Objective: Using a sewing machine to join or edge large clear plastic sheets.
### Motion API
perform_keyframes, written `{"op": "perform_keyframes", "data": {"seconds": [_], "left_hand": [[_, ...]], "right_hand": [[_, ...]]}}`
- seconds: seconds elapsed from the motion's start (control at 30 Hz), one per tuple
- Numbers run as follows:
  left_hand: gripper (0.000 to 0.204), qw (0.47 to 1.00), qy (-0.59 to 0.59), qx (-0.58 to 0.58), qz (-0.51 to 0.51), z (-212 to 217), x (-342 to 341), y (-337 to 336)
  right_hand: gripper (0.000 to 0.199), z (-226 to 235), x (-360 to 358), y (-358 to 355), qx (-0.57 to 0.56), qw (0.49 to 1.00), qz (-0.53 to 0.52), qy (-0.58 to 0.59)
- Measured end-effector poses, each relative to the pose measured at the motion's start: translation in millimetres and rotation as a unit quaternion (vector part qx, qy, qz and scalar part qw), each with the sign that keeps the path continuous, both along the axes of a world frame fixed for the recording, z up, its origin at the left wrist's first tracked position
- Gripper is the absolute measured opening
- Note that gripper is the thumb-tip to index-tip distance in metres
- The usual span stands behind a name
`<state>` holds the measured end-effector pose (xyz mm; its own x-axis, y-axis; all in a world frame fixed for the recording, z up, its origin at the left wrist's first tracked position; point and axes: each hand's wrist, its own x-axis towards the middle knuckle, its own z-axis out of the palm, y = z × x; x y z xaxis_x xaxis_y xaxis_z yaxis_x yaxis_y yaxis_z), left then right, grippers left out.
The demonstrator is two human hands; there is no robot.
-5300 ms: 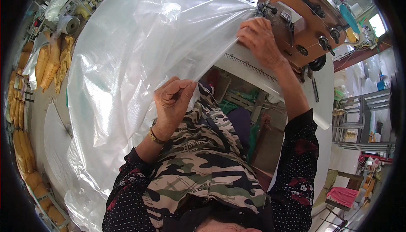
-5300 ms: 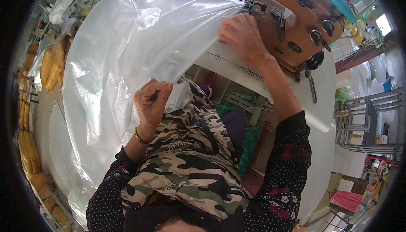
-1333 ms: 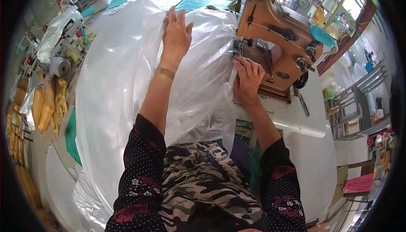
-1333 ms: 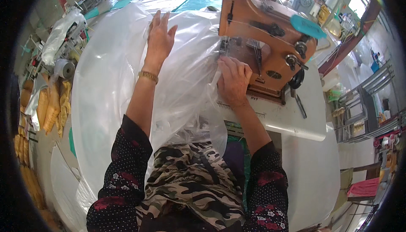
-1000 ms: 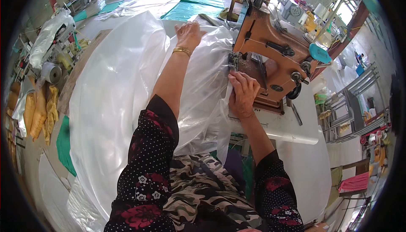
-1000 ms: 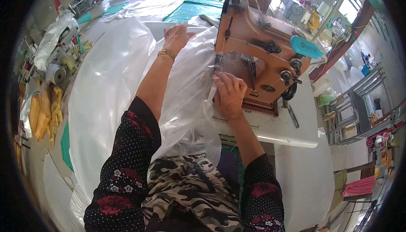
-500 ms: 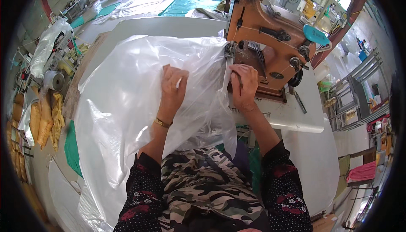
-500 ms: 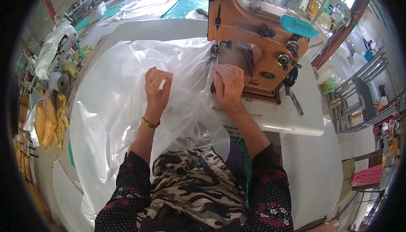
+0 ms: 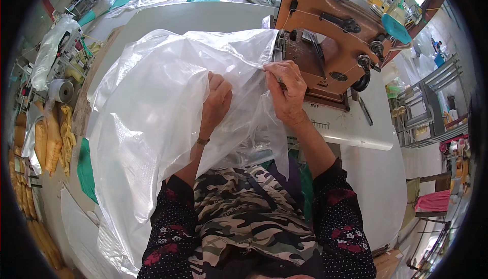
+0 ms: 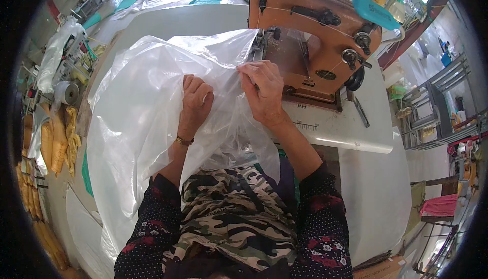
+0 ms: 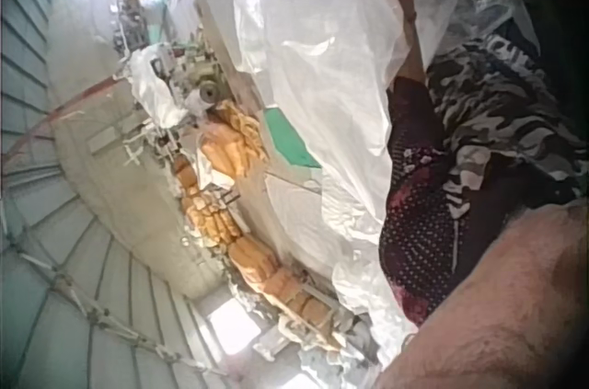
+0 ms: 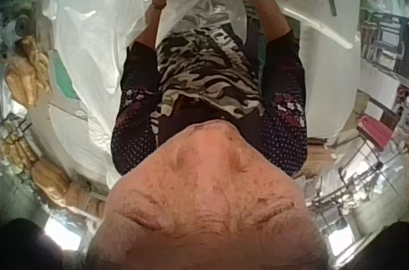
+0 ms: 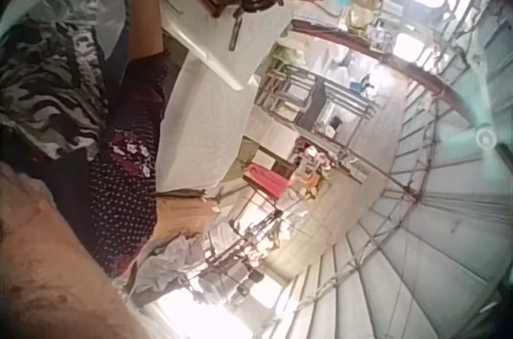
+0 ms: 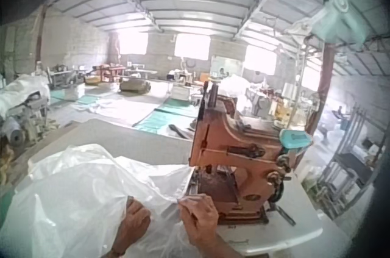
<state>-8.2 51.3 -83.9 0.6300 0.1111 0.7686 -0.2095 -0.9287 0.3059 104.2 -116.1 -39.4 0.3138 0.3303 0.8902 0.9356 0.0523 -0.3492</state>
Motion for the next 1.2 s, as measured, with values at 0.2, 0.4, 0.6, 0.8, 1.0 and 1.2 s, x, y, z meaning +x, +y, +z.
{"op": "perform_keyframes", "data": {"seconds": [0.2, 0.4, 0.6, 0.8, 1.0, 1.2], "left_hand": [[0.017, 0.999, -0.002, 0.015, 0.03, 0, 1, 0], [0.021, 0.999, -0.004, 0.026, 0.021, 1, 3, -1], [0.021, 0.999, -0.012, 0.034, 0.022, 0, 4, 0], [0.022, 0.999, -0.033, 0.029, 0.023, 1, 6, -3], [0.021, 0.998, -0.041, 0.031, 0.03, 1, 5, -5], [0.022, 0.998, -0.044, 0.035, 0.031, 0, 6, -4]], "right_hand": [[0.019, -9, 8, -3, -0.011, 0.999, 0.014, -0.039], [0.02, -14, 12, -5, -0.029, 0.996, 0.015, -0.078], [0.023, -19, 13, -2, -0.003, 0.997, 0.017, -0.079], [0.024, -18, 10, -2, 0.006, 0.997, 0.02, -0.077], [0.021, -18, 7, -4, 0.015, 0.998, 0.026, -0.06], [0.019, -18, 7, -6, 0.024, 0.997, 0.043, -0.053]]}}
